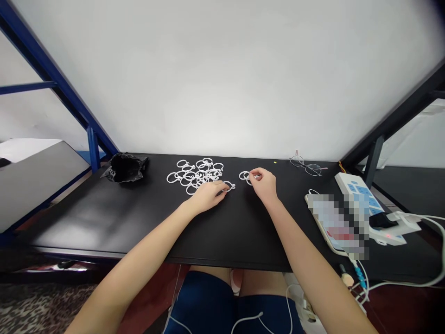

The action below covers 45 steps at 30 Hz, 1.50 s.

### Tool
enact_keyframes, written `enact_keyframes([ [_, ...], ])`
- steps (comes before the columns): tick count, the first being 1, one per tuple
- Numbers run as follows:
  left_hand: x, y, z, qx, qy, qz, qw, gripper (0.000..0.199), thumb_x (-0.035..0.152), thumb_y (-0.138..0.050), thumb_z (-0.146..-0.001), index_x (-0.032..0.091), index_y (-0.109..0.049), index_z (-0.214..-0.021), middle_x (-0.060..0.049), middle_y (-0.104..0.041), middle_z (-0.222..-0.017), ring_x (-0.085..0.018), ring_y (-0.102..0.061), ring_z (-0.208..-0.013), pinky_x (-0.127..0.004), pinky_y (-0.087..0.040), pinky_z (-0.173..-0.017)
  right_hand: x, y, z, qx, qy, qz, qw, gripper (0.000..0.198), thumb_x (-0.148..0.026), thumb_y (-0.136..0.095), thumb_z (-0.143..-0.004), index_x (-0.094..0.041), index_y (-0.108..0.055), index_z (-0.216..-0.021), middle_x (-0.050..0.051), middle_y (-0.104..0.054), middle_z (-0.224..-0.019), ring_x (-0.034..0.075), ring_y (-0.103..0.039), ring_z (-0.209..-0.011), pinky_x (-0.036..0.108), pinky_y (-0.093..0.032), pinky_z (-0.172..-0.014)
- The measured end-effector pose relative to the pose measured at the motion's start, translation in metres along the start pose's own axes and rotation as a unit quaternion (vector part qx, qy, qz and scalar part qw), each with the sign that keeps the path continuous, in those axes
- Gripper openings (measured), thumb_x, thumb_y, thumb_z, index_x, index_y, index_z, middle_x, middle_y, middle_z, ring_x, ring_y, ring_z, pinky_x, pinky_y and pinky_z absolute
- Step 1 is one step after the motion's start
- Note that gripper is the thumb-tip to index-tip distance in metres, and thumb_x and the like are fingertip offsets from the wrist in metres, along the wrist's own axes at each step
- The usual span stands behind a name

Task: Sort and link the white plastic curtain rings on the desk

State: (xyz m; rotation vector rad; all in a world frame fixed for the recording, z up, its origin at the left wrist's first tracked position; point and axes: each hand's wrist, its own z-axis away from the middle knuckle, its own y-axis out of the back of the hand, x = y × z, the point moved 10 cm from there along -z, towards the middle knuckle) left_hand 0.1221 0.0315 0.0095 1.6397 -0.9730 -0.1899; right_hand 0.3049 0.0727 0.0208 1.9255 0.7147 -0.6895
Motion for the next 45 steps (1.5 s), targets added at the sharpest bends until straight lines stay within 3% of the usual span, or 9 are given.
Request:
enact_keyframes([
  [6, 0.004, 0.001, 0.000, 0.007, -0.027, 0.028, 0.999, 0.020, 0.016, -0.041, -0.092, 0.021, -0.059, -0.098, -0.004, -0.061, -0.095, -0.014, -0.058, -0.075, -0.025, -0.045, -0.069, -0.027, -0.023, 0.013, -0.077, 0.066, -0.079, 0.992, 0.013, -0.029, -0.057, -0.078, -0.019, -0.066, -0.077, 0.003, -0.066, -0.070, 0.014, -0.055, -0.055, 0.029, -0.046, -0.060],
  [11, 0.005, 0.015, 0.000, 0.049, -0.019, 0.072, 0.996, 0.013, 0.017, -0.038, -0.093, 0.020, -0.052, -0.092, -0.003, -0.054, -0.088, -0.013, -0.052, -0.070, -0.025, -0.042, -0.066, -0.051, -0.047, 0.031, -0.158, 0.136, -0.085, 0.974, 0.020, -0.029, -0.058, -0.080, -0.019, -0.067, -0.096, 0.005, -0.067, -0.090, 0.012, -0.055, -0.055, 0.031, -0.049, -0.063],
  [15, 0.002, 0.022, 0.000, 0.078, -0.008, 0.114, 0.990, 0.006, 0.017, -0.044, -0.090, 0.019, -0.049, -0.088, 0.001, -0.051, -0.075, -0.010, -0.046, -0.059, -0.023, -0.039, -0.061, -0.044, -0.052, 0.031, -0.167, 0.093, -0.109, 0.976, 0.029, -0.030, -0.059, -0.081, -0.019, -0.064, -0.107, 0.007, -0.068, -0.096, 0.013, -0.060, -0.059, 0.032, -0.052, -0.065],
  [20, -0.009, 0.017, -0.001, 0.077, 0.050, 0.190, 0.977, 0.004, 0.024, -0.049, -0.090, 0.020, -0.048, -0.091, 0.010, -0.039, -0.051, -0.008, -0.039, -0.044, -0.022, -0.035, -0.054, -0.032, -0.058, 0.028, -0.192, 0.021, -0.212, 0.958, 0.030, -0.043, -0.060, -0.082, -0.019, -0.067, -0.098, 0.006, -0.068, -0.085, 0.015, -0.063, -0.059, 0.028, -0.052, -0.051],
  [24, -0.014, 0.025, 0.001, 0.121, 0.086, 0.253, 0.956, 0.018, 0.034, -0.054, -0.088, 0.021, -0.046, -0.099, 0.003, -0.057, -0.077, -0.006, -0.047, -0.048, -0.021, -0.039, -0.052, -0.034, -0.054, 0.025, -0.174, -0.002, -0.287, 0.942, 0.033, -0.048, -0.067, -0.076, -0.018, -0.069, -0.089, 0.002, -0.064, -0.064, 0.016, -0.061, -0.056, 0.027, -0.052, -0.048],
  [28, -0.021, 0.035, 0.003, 0.166, 0.111, 0.237, 0.951, 0.032, 0.042, -0.056, -0.087, 0.020, -0.048, -0.109, -0.006, -0.057, -0.108, -0.008, -0.054, -0.065, -0.022, -0.044, -0.056, -0.040, -0.049, 0.025, -0.156, -0.007, -0.337, 0.928, 0.032, -0.048, -0.069, -0.074, -0.018, -0.071, -0.085, 0.003, -0.069, -0.071, 0.013, -0.059, -0.054, 0.028, -0.053, -0.050],
  [32, -0.022, 0.023, 0.000, 0.115, 0.112, 0.254, 0.954, 0.033, 0.046, -0.049, -0.091, 0.019, -0.053, -0.109, -0.005, -0.061, -0.094, -0.011, -0.054, -0.066, -0.025, -0.045, -0.060, -0.051, -0.053, 0.031, -0.189, -0.006, -0.353, 0.916, 0.030, -0.047, -0.071, -0.072, -0.019, -0.073, -0.083, 0.003, -0.070, -0.071, 0.013, -0.057, -0.052, 0.028, -0.052, -0.051],
  [38, -0.019, 0.010, -0.002, 0.052, 0.112, 0.311, 0.942, 0.040, 0.051, -0.043, -0.092, 0.016, -0.061, -0.085, 0.002, -0.051, -0.061, -0.009, -0.044, -0.051, -0.022, -0.037, -0.049, -0.063, -0.052, 0.037, -0.210, 0.000, -0.350, 0.913, 0.027, -0.045, -0.071, -0.073, -0.019, -0.073, -0.081, 0.003, -0.070, -0.072, 0.012, -0.056, -0.052, 0.028, -0.051, -0.051],
  [45, -0.019, 0.007, -0.004, 0.020, 0.115, 0.330, 0.937, 0.046, 0.051, -0.037, -0.093, 0.014, -0.060, -0.078, 0.003, -0.047, -0.053, -0.009, -0.045, -0.048, -0.021, -0.037, -0.049, -0.060, -0.060, 0.039, -0.228, 0.001, -0.364, 0.903, 0.024, -0.040, -0.075, -0.071, -0.018, -0.073, -0.082, 0.002, -0.069, -0.070, 0.010, -0.056, -0.053, 0.025, -0.050, -0.050],
])
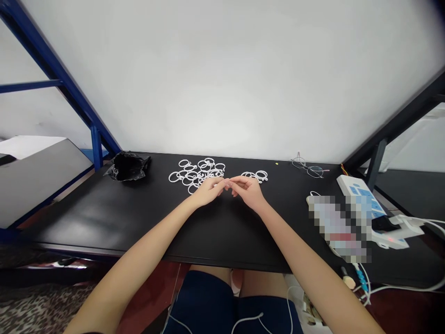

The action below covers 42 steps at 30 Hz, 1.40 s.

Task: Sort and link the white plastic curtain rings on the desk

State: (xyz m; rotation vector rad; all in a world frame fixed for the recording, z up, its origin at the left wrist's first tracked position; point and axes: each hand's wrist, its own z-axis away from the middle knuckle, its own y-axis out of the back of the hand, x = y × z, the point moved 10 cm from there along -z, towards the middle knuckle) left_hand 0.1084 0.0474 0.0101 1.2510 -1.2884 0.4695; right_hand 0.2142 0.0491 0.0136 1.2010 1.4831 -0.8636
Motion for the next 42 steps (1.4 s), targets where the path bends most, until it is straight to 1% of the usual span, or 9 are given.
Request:
enact_keyframes([
  [4, 0.001, 0.004, 0.001, 0.025, -0.002, -0.018, 1.000, 0.040, 0.044, -0.039, -0.093, 0.015, -0.059, -0.074, 0.003, -0.050, -0.056, -0.009, -0.047, -0.052, -0.021, -0.039, -0.053, 0.000, -0.001, 0.001, -0.004, -0.024, -0.014, 1.000, 0.026, -0.039, -0.076, -0.070, -0.017, -0.072, -0.083, 0.002, -0.070, -0.071, 0.010, -0.057, -0.053, 0.024, -0.051, -0.051],
  [8, 0.003, 0.009, 0.001, 0.046, -0.002, -0.017, 0.999, 0.036, 0.039, -0.039, -0.092, 0.016, -0.057, -0.072, 0.002, -0.054, -0.061, -0.010, -0.050, -0.056, -0.021, -0.040, -0.057, -0.001, -0.003, 0.002, -0.019, -0.046, -0.037, 0.998, 0.028, -0.039, -0.077, -0.068, -0.017, -0.071, -0.084, 0.004, -0.072, -0.076, 0.011, -0.059, -0.056, 0.024, -0.051, -0.052],
  [15, 0.001, 0.012, 0.000, 0.059, -0.010, -0.019, 0.998, 0.030, 0.033, -0.041, -0.089, 0.016, -0.054, -0.069, 0.001, -0.057, -0.066, -0.009, -0.049, -0.056, -0.021, -0.039, -0.054, 0.005, -0.006, 0.003, -0.029, -0.062, -0.043, 0.997, 0.026, -0.040, -0.077, -0.069, -0.017, -0.070, -0.080, 0.004, -0.073, -0.076, 0.011, -0.061, -0.057, 0.024, -0.052, -0.053],
  [19, -0.002, 0.013, 0.000, 0.059, -0.006, -0.024, 0.998, 0.029, 0.033, -0.042, -0.089, 0.016, -0.052, -0.068, 0.002, -0.055, -0.067, -0.007, -0.045, -0.049, -0.020, -0.037, -0.048, 0.006, -0.008, 0.003, -0.039, -0.062, -0.043, 0.996, 0.027, -0.041, -0.075, -0.070, -0.017, -0.072, -0.082, 0.004, -0.073, -0.077, 0.010, -0.060, -0.057, 0.024, -0.052, -0.053],
  [24, -0.008, 0.010, 0.000, 0.045, 0.020, 0.000, 0.999, 0.027, 0.034, -0.045, -0.087, 0.016, -0.049, -0.067, 0.005, -0.047, -0.058, -0.006, -0.043, -0.041, -0.019, -0.035, -0.041, 0.006, -0.010, 0.004, -0.044, -0.059, -0.042, 0.996, 0.027, -0.042, -0.075, -0.071, -0.017, -0.073, -0.082, 0.004, -0.072, -0.075, 0.010, -0.060, -0.057, 0.024, -0.052, -0.054],
  [33, 0.000, 0.010, 0.001, 0.041, 0.010, -0.003, 0.999, 0.024, 0.027, -0.044, -0.086, 0.016, -0.046, -0.064, 0.006, -0.044, -0.054, -0.006, -0.044, -0.039, -0.018, -0.034, -0.041, 0.008, -0.016, 0.005, -0.056, -0.061, -0.052, 0.995, 0.028, -0.043, -0.075, -0.071, -0.017, -0.073, -0.079, 0.003, -0.072, -0.072, 0.011, -0.062, -0.057, 0.025, -0.054, -0.057],
  [42, 0.000, 0.011, 0.001, 0.041, 0.007, -0.011, 0.999, 0.024, 0.027, -0.044, -0.084, 0.017, -0.045, -0.063, 0.006, -0.043, -0.054, -0.006, -0.044, -0.040, -0.018, -0.035, -0.041, 0.008, -0.016, 0.005, -0.057, -0.062, -0.055, 0.995, 0.027, -0.042, -0.075, -0.071, -0.017, -0.073, -0.080, 0.003, -0.072, -0.072, 0.011, -0.061, -0.056, 0.026, -0.053, -0.057],
])
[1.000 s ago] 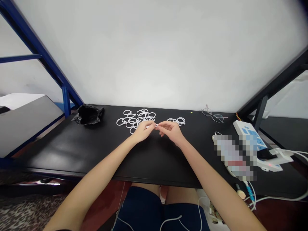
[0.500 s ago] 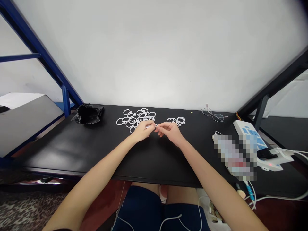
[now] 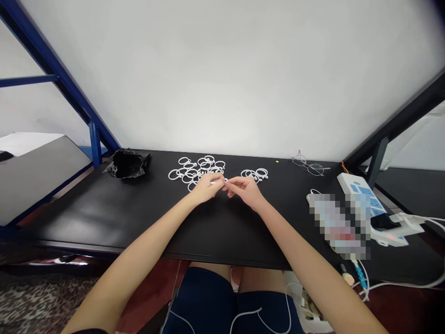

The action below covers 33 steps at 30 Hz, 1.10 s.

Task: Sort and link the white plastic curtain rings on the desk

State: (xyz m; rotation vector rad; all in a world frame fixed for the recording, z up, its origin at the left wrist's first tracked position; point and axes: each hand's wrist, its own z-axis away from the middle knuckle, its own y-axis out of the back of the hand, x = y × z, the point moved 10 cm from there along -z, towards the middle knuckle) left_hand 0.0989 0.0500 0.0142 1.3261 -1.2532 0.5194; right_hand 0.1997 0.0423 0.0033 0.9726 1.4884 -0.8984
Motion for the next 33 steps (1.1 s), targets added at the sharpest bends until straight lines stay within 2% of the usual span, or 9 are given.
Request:
enact_keyframes([
  [9, -0.003, 0.000, 0.000, 0.002, 0.003, 0.003, 1.000, 0.025, 0.029, -0.045, -0.085, 0.016, -0.047, -0.063, 0.005, -0.044, -0.055, -0.005, -0.042, -0.040, -0.018, -0.034, -0.041, -0.001, 0.000, 0.001, 0.006, -0.005, 0.003, 1.000, 0.030, -0.045, -0.076, -0.069, -0.017, -0.072, -0.079, 0.004, -0.071, -0.072, 0.011, -0.061, -0.055, 0.027, -0.054, -0.057],
  [18, 0.001, -0.009, 0.000, -0.031, -0.013, 0.033, 0.999, 0.033, 0.037, -0.043, -0.090, 0.014, -0.057, -0.071, 0.001, -0.055, -0.071, -0.006, -0.047, -0.045, -0.018, -0.039, -0.040, -0.004, 0.005, 0.001, 0.020, -0.004, 0.003, 1.000, 0.031, -0.046, -0.076, -0.069, -0.017, -0.068, -0.077, 0.003, -0.071, -0.073, 0.011, -0.061, -0.055, 0.025, -0.052, -0.054],
  [26, 0.006, -0.011, 0.002, -0.043, -0.014, -0.018, 0.999, 0.042, 0.051, -0.047, -0.089, 0.014, -0.058, -0.073, 0.002, -0.050, -0.064, -0.007, -0.045, -0.049, -0.019, -0.038, -0.045, -0.003, 0.011, 0.000, 0.042, -0.008, -0.001, 0.999, 0.030, -0.038, -0.081, -0.063, -0.017, -0.066, -0.077, -0.001, -0.066, -0.065, 0.010, -0.060, -0.054, 0.024, -0.052, -0.054],
  [30, 0.002, -0.015, 0.002, -0.049, -0.004, 0.004, 0.999, 0.038, 0.053, -0.054, -0.086, 0.016, -0.061, -0.094, 0.002, -0.053, -0.067, -0.008, -0.047, -0.050, -0.019, -0.038, -0.044, -0.008, 0.019, -0.001, 0.067, 0.000, -0.010, 0.998, 0.026, -0.036, -0.079, -0.064, -0.017, -0.066, -0.076, 0.000, -0.065, -0.064, 0.011, -0.060, -0.056, 0.023, -0.052, -0.054],
  [33, -0.005, -0.013, 0.002, -0.037, 0.011, 0.035, 0.999, 0.044, 0.052, -0.058, -0.084, 0.018, -0.055, -0.112, 0.003, -0.055, -0.068, -0.007, -0.047, -0.046, -0.019, -0.040, -0.044, -0.012, 0.044, 0.000, 0.142, 0.005, -0.032, 0.989, 0.022, -0.033, -0.076, -0.066, -0.017, -0.066, -0.076, 0.001, -0.068, -0.070, 0.011, -0.060, -0.057, 0.023, -0.052, -0.053],
])
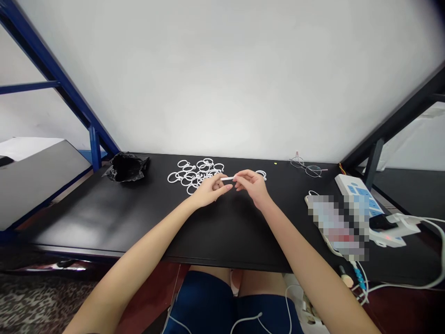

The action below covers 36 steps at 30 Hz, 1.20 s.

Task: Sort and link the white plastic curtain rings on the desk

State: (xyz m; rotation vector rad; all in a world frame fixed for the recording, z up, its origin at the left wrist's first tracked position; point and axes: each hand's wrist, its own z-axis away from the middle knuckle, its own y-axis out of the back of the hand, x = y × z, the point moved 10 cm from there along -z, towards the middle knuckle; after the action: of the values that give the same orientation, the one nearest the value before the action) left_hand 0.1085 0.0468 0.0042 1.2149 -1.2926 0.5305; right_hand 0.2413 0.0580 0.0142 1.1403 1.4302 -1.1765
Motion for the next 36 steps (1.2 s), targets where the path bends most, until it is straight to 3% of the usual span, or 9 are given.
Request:
enact_keyframes([
  [6, -0.007, 0.008, -0.001, 0.032, 0.006, -0.013, 0.999, 0.041, 0.053, -0.057, -0.083, 0.019, -0.059, -0.107, 0.000, -0.061, -0.075, -0.008, -0.053, -0.048, -0.021, -0.046, -0.050, -0.004, 0.085, -0.006, 0.234, -0.002, -0.065, 0.970, 0.015, -0.025, -0.073, -0.062, -0.018, -0.063, -0.071, 0.001, -0.068, -0.073, 0.010, -0.060, -0.057, 0.020, -0.052, -0.050],
  [10, -0.008, 0.005, -0.001, 0.025, 0.005, -0.043, 0.999, 0.037, 0.052, -0.056, -0.084, 0.018, -0.064, -0.098, 0.002, -0.059, -0.063, -0.009, -0.053, -0.047, -0.021, -0.045, -0.051, 0.006, 0.107, -0.004, 0.292, -0.031, -0.083, 0.952, 0.013, -0.021, -0.069, -0.062, -0.019, -0.058, -0.069, 0.000, -0.067, -0.071, 0.009, -0.059, -0.054, 0.020, -0.052, -0.047],
  [14, -0.008, 0.005, -0.001, 0.024, 0.004, -0.052, 0.998, 0.036, 0.052, -0.056, -0.084, 0.018, -0.064, -0.095, 0.002, -0.061, -0.065, -0.009, -0.054, -0.048, -0.021, -0.045, -0.051, 0.004, 0.106, -0.003, 0.300, -0.023, -0.043, 0.953, 0.010, -0.020, -0.066, -0.063, -0.019, -0.058, -0.069, -0.001, -0.066, -0.068, 0.007, -0.055, -0.048, 0.017, -0.048, -0.041],
  [18, -0.007, 0.007, -0.001, 0.030, 0.002, -0.059, 0.998, 0.037, 0.053, -0.055, -0.085, 0.018, -0.064, -0.094, 0.001, -0.063, -0.066, -0.009, -0.055, -0.049, -0.021, -0.045, -0.052, 0.011, 0.103, -0.004, 0.284, -0.063, -0.046, 0.956, 0.008, -0.022, -0.066, -0.064, -0.018, -0.061, -0.070, 0.000, -0.066, -0.068, 0.006, -0.053, -0.044, 0.018, -0.050, -0.041],
  [28, -0.003, 0.004, 0.000, 0.017, -0.005, -0.056, 0.998, 0.036, 0.052, -0.055, -0.085, 0.017, -0.064, -0.091, -0.001, -0.065, -0.073, -0.009, -0.056, -0.051, -0.020, -0.045, -0.052, 0.018, 0.117, -0.003, 0.311, -0.075, -0.025, 0.947, 0.012, -0.024, -0.065, -0.063, -0.019, -0.060, -0.072, 0.000, -0.067, -0.072, 0.008, -0.053, -0.047, 0.022, -0.051, -0.045],
  [30, -0.002, 0.004, 0.000, 0.017, -0.006, -0.056, 0.998, 0.036, 0.051, -0.055, -0.085, 0.017, -0.063, -0.090, -0.002, -0.065, -0.073, -0.009, -0.056, -0.052, -0.020, -0.045, -0.052, 0.011, 0.120, -0.003, 0.315, -0.053, 0.037, 0.947, 0.012, -0.026, -0.063, -0.064, -0.019, -0.060, -0.073, 0.001, -0.066, -0.073, 0.010, -0.054, -0.049, 0.024, -0.049, -0.047],
  [32, -0.002, 0.004, 0.000, 0.015, -0.005, -0.055, 0.998, 0.036, 0.051, -0.054, -0.085, 0.016, -0.063, -0.090, -0.002, -0.065, -0.073, -0.009, -0.056, -0.052, -0.020, -0.044, -0.052, -0.004, 0.120, -0.003, 0.312, -0.005, 0.170, 0.935, 0.012, -0.027, -0.063, -0.064, -0.019, -0.060, -0.072, 0.002, -0.066, -0.072, 0.013, -0.056, -0.055, 0.026, -0.048, -0.052],
  [36, 0.000, 0.004, 0.000, 0.010, -0.010, -0.053, 0.999, 0.035, 0.050, -0.054, -0.086, 0.016, -0.063, -0.089, -0.002, -0.065, -0.073, -0.009, -0.055, -0.052, -0.020, -0.044, -0.052, -0.020, 0.104, -0.005, 0.262, 0.044, 0.406, 0.874, 0.011, -0.030, -0.063, -0.067, -0.020, -0.060, -0.070, 0.003, -0.067, -0.074, 0.018, -0.059, -0.068, 0.030, -0.044, -0.063],
])
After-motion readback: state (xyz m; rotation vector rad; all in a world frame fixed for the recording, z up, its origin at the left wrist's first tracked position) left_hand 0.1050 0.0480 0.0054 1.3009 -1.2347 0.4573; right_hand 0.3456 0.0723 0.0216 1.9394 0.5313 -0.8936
